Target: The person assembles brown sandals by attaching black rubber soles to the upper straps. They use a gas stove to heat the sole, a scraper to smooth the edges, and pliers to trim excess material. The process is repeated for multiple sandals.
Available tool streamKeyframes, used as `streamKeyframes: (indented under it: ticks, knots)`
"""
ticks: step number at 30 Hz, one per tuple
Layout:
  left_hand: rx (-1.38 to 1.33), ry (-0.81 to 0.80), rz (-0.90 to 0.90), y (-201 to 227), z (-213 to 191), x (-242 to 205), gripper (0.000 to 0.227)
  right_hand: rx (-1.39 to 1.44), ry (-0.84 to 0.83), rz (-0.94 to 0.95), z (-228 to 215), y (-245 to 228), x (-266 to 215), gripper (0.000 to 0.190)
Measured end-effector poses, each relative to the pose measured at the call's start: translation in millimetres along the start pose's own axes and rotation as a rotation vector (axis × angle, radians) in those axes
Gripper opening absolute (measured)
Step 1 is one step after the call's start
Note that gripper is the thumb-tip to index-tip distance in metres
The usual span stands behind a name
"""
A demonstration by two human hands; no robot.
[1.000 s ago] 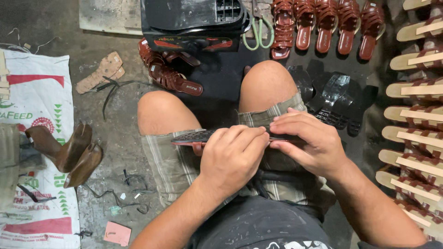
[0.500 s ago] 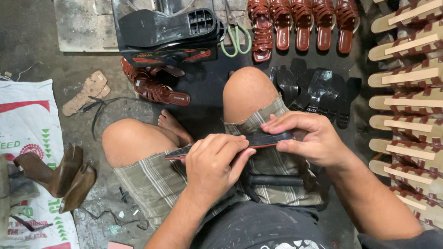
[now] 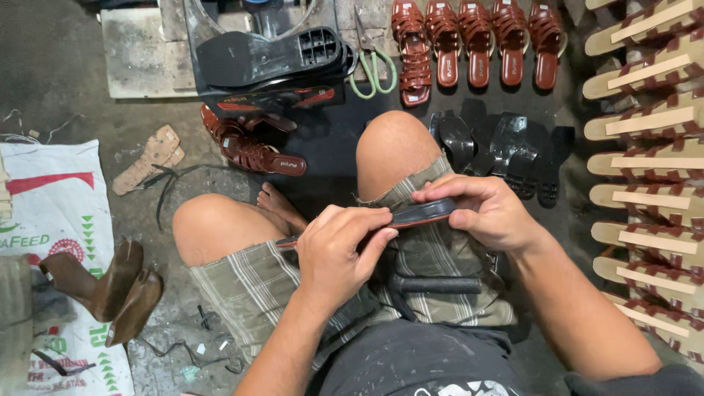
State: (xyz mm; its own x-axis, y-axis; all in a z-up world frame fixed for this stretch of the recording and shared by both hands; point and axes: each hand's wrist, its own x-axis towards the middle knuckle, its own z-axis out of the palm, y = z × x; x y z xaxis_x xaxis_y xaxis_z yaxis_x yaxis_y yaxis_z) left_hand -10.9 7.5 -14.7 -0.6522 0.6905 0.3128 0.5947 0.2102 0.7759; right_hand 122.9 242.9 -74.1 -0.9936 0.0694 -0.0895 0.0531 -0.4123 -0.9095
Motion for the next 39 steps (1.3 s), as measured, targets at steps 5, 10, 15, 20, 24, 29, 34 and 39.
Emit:
streamKeyframes:
  ticks: [5, 10, 15, 20, 24, 29, 34, 39]
  knots:
    - [-0.113, 0.005, 0.023, 10, -9, 10, 0.017, -0.109, 0.061, -0.167, 20, -24, -5, 0.038]
    - [-0.381, 0.008, 0.212, 46, -21, 30, 0.021, -0.279, -0.001, -0.498, 57, -104, -35, 0.041]
    - [-0.302, 0.173, 0.304, 83, -36, 30, 0.051, -0.876, 0.028, -0.454, 105, -159, -41, 0.036]
    - [-0.315, 0.047, 0.23, 69, -53, 10, 0.043, -0.978, -0.209, -0.391, 114, -158, -14, 0.045]
    - [-0.374, 0.022, 0.206, 56, -57, -9, 0.047, -1.021, -0.255, -0.436, 115, -144, -11, 0.042]
    - [-0.349, 0.027, 0.157, 47, -58, -21, 0.044, -0.987, -0.364, -0.429, 113, -135, 1, 0.043]
    - [-0.417, 0.05, 0.13, 38, -64, -26, 0.042, -0.914, -0.462, -0.502, 118, -132, 23, 0.046]
    - [-0.398, 0.071, 0.119, 44, -75, -52, 0.044, -0.931, -0.503, -0.515, 117, -125, 19, 0.053]
